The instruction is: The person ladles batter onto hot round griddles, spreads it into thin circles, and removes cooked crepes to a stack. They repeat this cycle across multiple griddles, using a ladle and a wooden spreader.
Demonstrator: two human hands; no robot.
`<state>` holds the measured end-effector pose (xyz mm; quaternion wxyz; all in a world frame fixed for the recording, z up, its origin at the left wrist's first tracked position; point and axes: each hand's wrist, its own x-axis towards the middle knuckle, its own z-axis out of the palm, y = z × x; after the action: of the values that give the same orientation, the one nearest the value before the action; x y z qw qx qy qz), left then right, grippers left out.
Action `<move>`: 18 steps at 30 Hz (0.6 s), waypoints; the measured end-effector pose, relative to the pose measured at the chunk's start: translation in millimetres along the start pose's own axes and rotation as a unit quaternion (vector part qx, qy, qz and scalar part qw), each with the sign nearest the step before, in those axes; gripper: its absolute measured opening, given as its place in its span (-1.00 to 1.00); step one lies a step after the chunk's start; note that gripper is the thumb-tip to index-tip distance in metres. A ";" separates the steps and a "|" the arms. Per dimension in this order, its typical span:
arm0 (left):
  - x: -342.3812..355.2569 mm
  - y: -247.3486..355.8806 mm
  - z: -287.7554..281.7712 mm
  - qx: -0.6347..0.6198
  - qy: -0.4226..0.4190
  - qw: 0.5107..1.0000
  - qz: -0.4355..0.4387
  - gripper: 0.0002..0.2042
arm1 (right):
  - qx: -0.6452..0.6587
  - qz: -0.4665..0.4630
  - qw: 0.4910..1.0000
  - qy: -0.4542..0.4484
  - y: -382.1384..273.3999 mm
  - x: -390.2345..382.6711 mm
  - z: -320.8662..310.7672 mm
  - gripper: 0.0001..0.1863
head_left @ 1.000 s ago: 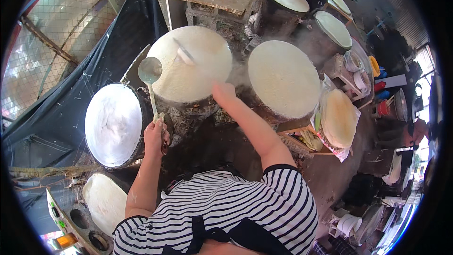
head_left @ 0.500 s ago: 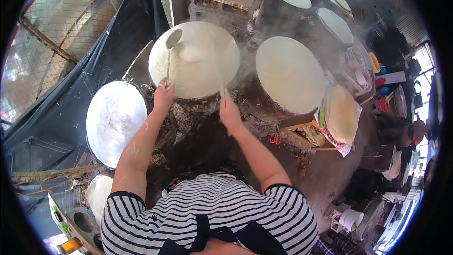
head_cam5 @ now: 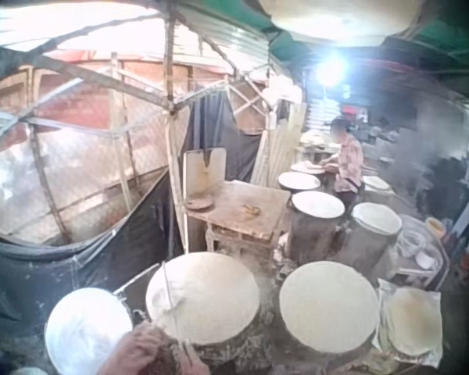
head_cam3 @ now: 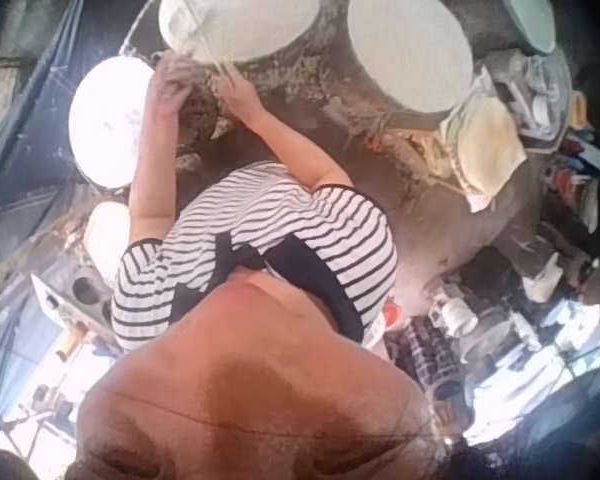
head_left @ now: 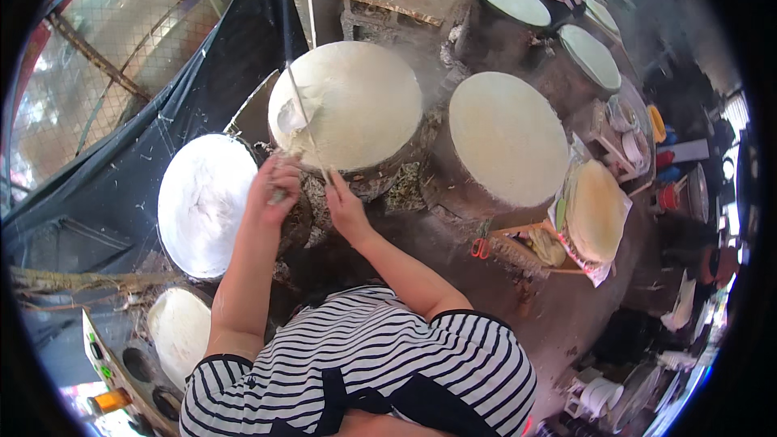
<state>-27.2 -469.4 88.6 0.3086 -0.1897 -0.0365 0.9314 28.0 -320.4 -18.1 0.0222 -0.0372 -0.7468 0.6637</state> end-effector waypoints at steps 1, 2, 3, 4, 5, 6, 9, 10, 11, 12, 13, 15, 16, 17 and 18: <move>-7.3 -5.6 7.4 -0.052 -0.042 0.998 -0.012 -0.79 | 0.009 -0.092 0.995 0.043 6.3 0.6 -17.5 -0.58; -20.6 -13.1 17.0 -0.103 -0.084 0.991 -0.016 -0.78 | 0.018 -0.042 0.998 0.031 -15.6 -2.5 -45.6 -0.58; -26.9 -25.4 25.1 -0.098 -0.096 0.991 0.006 -0.80 | -0.086 -0.120 0.985 0.083 -2.0 4.4 -69.4 -0.59; -33.5 -36.3 34.2 -0.096 -0.110 0.989 0.017 -0.81 | -0.069 -0.120 0.985 0.104 0.1 10.3 -88.5 -0.60; -36.1 -46.7 45.1 -0.093 -0.128 0.987 0.025 -0.82 | -0.168 -0.127 0.975 0.071 8.9 17.5 -109.5 -0.60; -37.5 -55.9 55.0 -0.091 -0.144 0.985 0.032 -0.82 | -0.265 -0.132 0.954 0.040 16.4 23.1 -127.7 -0.59; -39.1 -70.3 71.8 -0.052 -0.169 0.982 0.071 -0.83 | -0.538 -0.156 0.822 -0.104 -3.6 35.9 -159.7 -0.53; -38.8 -75.3 76.7 -0.033 -0.181 0.980 0.078 -0.82 | -0.567 -0.163 0.802 -0.094 -6.1 49.7 -169.8 -0.50; -39.0 -80.6 80.8 -0.019 -0.183 0.979 0.086 -0.82 | -0.595 -0.170 0.781 -0.084 -8.8 68.7 -179.0 -0.47; -43.0 -87.1 83.3 -0.005 -0.180 0.979 0.098 -0.81 | -0.619 -0.176 0.762 -0.077 -8.9 83.9 -185.6 -0.44; -44.8 -93.2 85.8 0.010 -0.180 0.978 0.107 -0.80 | -0.602 -0.191 0.774 -0.047 -1.3 104.5 -195.3 -0.41; -52.6 -105.8 88.2 0.030 -0.169 0.976 0.134 -0.78 | -0.582 -0.200 0.788 -0.018 -0.3 122.1 -199.3 -0.42; -54.2 -108.2 85.9 0.035 -0.163 0.975 0.148 -0.77 | -0.587 -0.201 0.782 -0.061 -7.1 115.2 -194.2 -0.43; -55.8 -109.5 83.3 0.034 -0.165 0.974 0.154 -0.76 | -0.591 -0.202 0.774 -0.104 -13.4 99.1 -184.4 -0.44; -61.6 -114.0 78.2 0.032 -0.164 0.972 0.165 -0.74 | -0.591 -0.203 0.766 -0.151 -18.2 84.1 -176.1 -0.45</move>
<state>52.8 -409.8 202.5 0.1465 -0.0276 -0.0250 0.9885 -41.8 -141.1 19.5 0.0171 0.2103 -0.9752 0.0675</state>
